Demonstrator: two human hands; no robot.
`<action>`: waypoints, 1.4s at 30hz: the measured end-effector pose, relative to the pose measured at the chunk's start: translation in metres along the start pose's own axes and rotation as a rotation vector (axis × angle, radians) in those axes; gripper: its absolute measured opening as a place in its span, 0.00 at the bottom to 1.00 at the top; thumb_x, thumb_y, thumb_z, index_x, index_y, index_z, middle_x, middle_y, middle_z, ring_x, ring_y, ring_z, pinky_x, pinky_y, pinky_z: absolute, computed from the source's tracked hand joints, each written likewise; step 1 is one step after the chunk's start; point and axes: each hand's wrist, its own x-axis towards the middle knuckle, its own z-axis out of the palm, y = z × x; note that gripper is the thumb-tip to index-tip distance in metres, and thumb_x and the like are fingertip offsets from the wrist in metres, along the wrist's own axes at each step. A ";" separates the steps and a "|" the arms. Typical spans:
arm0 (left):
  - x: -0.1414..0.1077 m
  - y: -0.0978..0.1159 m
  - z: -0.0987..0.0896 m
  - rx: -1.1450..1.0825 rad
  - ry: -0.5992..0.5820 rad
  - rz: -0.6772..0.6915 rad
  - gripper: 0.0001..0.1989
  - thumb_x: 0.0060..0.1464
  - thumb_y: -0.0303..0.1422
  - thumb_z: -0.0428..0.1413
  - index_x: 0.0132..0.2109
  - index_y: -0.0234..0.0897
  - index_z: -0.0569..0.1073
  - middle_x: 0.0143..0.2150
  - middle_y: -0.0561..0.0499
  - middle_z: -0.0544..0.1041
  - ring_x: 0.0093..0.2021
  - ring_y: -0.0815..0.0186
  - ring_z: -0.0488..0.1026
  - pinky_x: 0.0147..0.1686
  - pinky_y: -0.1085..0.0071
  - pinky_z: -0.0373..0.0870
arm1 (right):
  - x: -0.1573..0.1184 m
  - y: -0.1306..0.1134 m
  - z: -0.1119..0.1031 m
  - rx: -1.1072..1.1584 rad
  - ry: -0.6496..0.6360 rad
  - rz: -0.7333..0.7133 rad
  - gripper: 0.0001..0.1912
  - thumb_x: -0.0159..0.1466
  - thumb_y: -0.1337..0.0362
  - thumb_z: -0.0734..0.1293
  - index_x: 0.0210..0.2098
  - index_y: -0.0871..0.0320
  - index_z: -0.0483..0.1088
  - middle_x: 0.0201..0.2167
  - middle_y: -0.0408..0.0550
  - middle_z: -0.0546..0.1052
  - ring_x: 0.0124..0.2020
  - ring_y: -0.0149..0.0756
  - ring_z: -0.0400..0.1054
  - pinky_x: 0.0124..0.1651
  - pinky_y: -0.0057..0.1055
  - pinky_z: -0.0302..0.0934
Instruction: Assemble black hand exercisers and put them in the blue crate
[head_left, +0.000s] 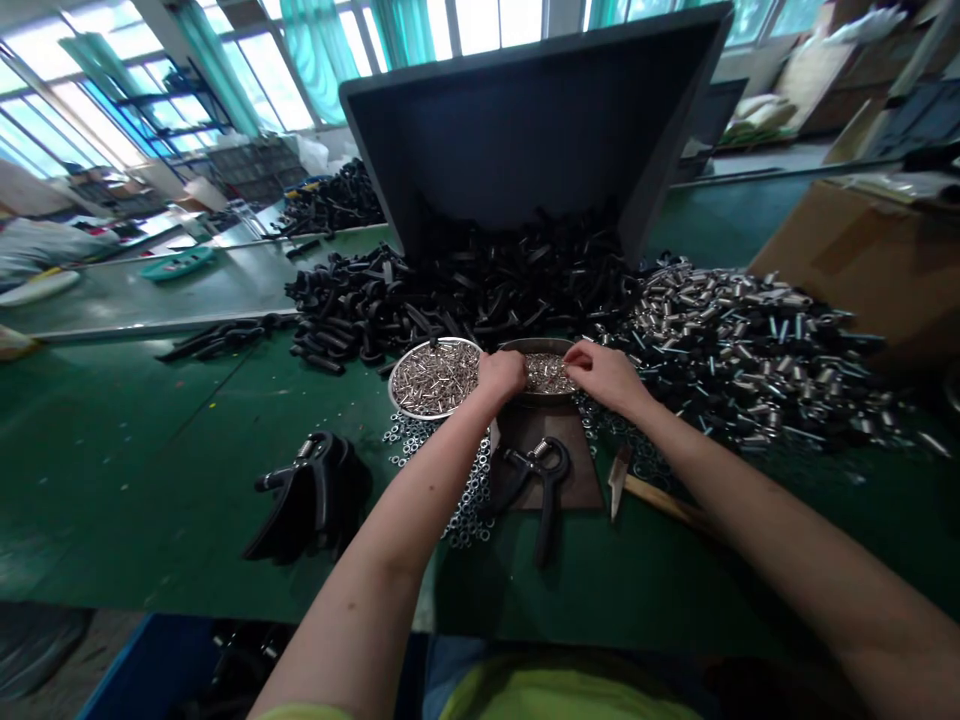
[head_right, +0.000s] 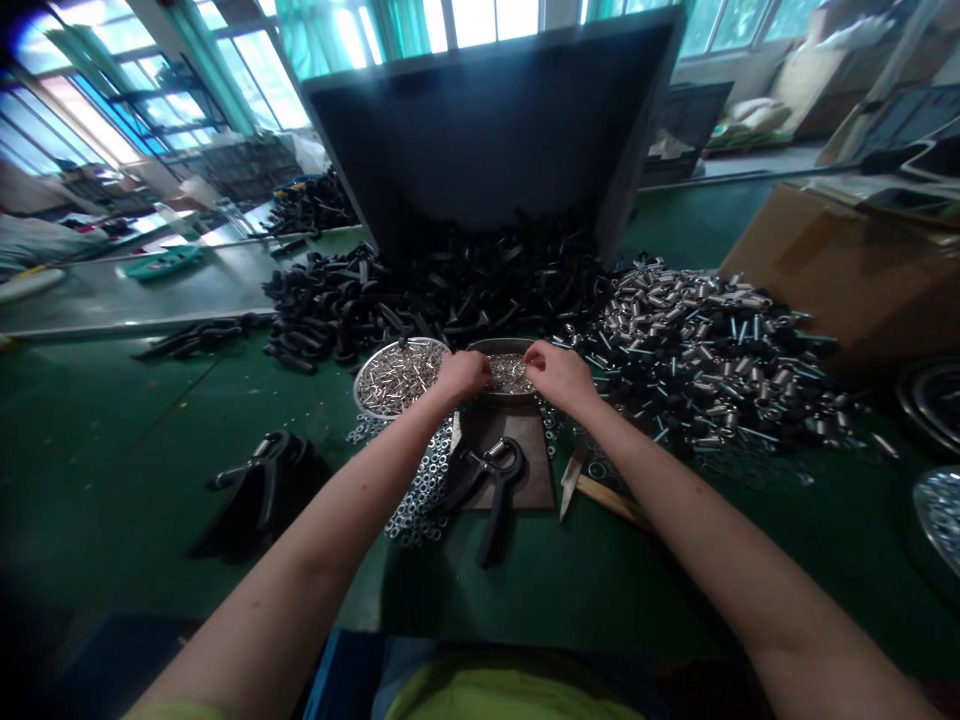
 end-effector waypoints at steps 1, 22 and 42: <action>-0.004 -0.001 -0.003 -0.041 0.015 -0.005 0.07 0.49 0.29 0.55 0.35 0.35 0.78 0.39 0.42 0.79 0.45 0.55 0.73 0.48 0.60 0.62 | -0.007 -0.002 -0.002 0.073 0.017 -0.016 0.11 0.59 0.65 0.61 0.40 0.57 0.71 0.36 0.46 0.79 0.38 0.35 0.71 0.41 0.29 0.61; -0.153 -0.037 0.014 -1.543 -0.104 -0.318 0.13 0.45 0.35 0.63 0.34 0.32 0.69 0.32 0.47 0.78 0.26 0.72 0.72 0.24 0.78 0.66 | -0.056 -0.009 0.028 0.297 -0.329 -0.176 0.03 0.55 0.68 0.66 0.28 0.58 0.73 0.31 0.46 0.75 0.35 0.34 0.68 0.39 0.29 0.58; -0.137 -0.011 0.031 -0.508 -0.016 0.228 0.02 0.48 0.29 0.60 0.30 0.37 0.73 0.37 0.51 0.73 0.43 0.62 0.66 0.48 0.65 0.60 | -0.115 0.023 -0.012 0.102 -0.203 -0.080 0.12 0.60 0.58 0.61 0.39 0.55 0.71 0.36 0.47 0.75 0.37 0.38 0.68 0.39 0.33 0.60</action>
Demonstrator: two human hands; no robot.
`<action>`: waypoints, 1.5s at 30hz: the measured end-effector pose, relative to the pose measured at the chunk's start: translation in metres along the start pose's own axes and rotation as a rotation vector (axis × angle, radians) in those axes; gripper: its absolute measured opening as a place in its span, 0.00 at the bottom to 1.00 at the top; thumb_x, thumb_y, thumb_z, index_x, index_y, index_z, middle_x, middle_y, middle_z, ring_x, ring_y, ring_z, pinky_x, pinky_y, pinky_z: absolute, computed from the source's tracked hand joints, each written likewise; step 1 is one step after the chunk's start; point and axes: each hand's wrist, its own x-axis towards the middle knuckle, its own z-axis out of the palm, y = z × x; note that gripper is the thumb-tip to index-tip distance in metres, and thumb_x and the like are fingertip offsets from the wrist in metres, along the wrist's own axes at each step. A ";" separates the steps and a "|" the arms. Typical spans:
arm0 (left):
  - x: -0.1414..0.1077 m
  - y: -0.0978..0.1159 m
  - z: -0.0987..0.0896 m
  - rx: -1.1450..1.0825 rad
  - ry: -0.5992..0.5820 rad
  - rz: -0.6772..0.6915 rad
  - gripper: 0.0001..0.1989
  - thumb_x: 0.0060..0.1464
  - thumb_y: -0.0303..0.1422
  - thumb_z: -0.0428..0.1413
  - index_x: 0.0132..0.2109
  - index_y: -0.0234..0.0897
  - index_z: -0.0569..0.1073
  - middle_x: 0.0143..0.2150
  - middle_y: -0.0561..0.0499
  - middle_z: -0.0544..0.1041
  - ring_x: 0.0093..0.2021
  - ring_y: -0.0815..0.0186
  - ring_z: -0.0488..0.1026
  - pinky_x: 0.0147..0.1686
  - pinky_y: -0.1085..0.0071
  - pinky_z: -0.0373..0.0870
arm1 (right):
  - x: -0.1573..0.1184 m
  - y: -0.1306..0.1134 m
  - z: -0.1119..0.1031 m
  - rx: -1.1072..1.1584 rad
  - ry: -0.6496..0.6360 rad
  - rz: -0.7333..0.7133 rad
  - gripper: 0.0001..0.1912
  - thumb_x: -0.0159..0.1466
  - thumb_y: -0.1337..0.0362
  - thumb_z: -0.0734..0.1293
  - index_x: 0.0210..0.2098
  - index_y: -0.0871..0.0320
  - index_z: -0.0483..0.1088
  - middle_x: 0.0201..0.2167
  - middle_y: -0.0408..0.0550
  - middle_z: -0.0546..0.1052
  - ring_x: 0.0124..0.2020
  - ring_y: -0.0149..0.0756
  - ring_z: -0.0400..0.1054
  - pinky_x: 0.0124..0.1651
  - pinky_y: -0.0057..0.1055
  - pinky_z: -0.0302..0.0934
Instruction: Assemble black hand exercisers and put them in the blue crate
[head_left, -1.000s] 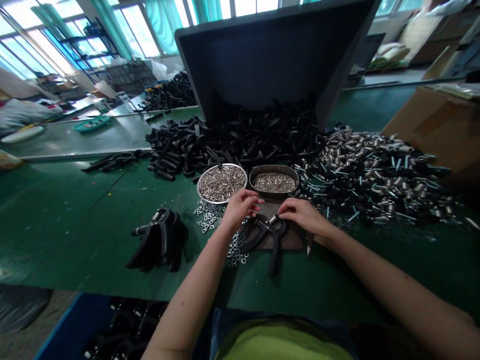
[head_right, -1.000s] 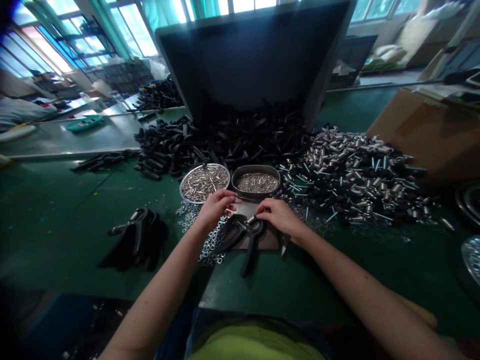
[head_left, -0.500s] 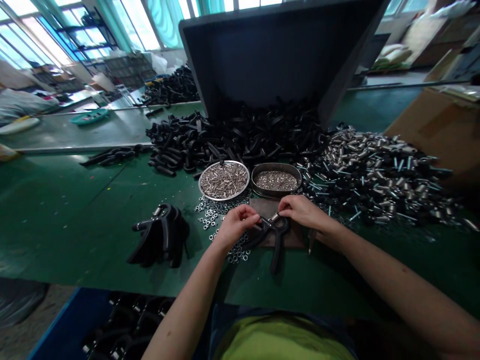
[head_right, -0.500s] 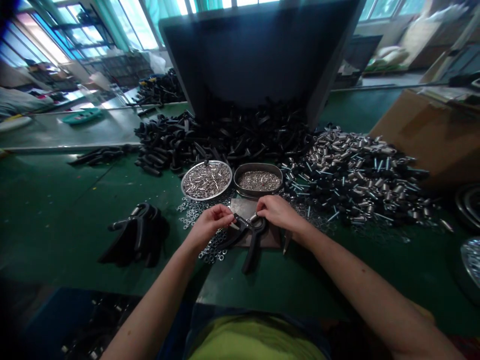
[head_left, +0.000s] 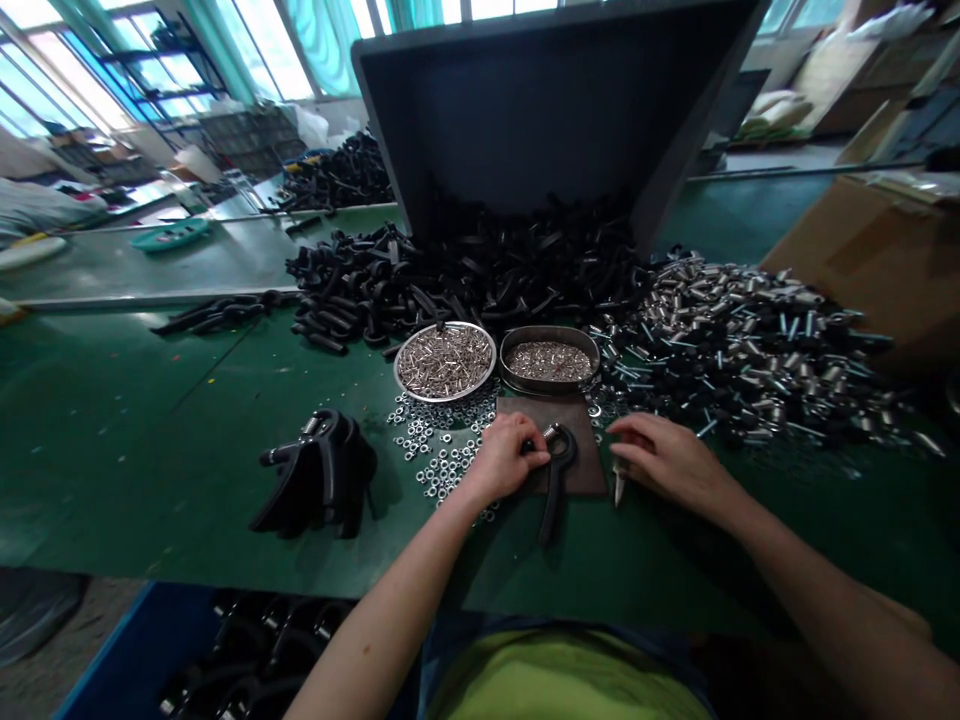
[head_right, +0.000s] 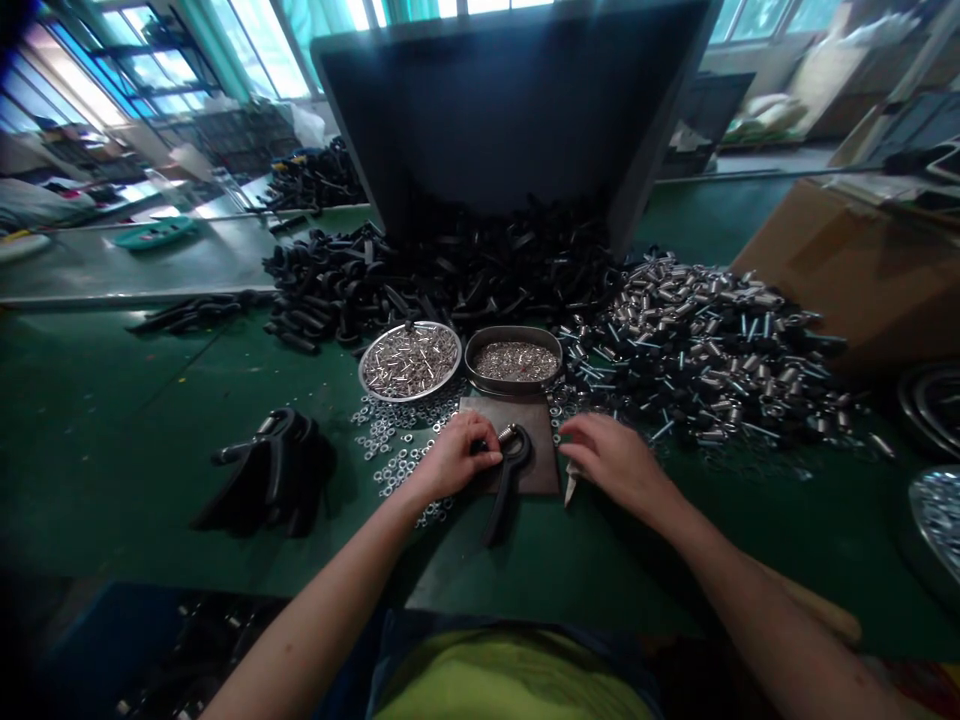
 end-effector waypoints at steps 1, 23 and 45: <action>0.000 0.001 -0.001 0.006 -0.012 -0.004 0.02 0.48 0.28 0.60 0.30 0.37 0.73 0.38 0.51 0.73 0.43 0.62 0.66 0.48 0.65 0.60 | -0.017 0.010 -0.003 -0.051 0.020 0.023 0.13 0.61 0.56 0.60 0.40 0.54 0.71 0.38 0.48 0.75 0.39 0.39 0.68 0.40 0.34 0.61; 0.008 0.001 0.004 -0.244 -0.032 -0.334 0.12 0.40 0.29 0.62 0.35 0.37 0.69 0.32 0.56 0.70 0.33 0.69 0.66 0.32 0.74 0.62 | -0.016 -0.028 -0.008 0.042 0.021 -0.006 0.18 0.66 0.60 0.54 0.53 0.52 0.65 0.45 0.49 0.77 0.42 0.43 0.73 0.42 0.37 0.66; -0.055 0.007 0.020 0.160 0.199 -0.274 0.08 0.50 0.34 0.57 0.36 0.39 0.65 0.34 0.50 0.70 0.37 0.61 0.68 0.37 0.67 0.63 | -0.055 -0.045 -0.001 0.025 0.080 -0.043 0.23 0.66 0.60 0.52 0.59 0.50 0.59 0.50 0.51 0.75 0.41 0.44 0.74 0.41 0.39 0.68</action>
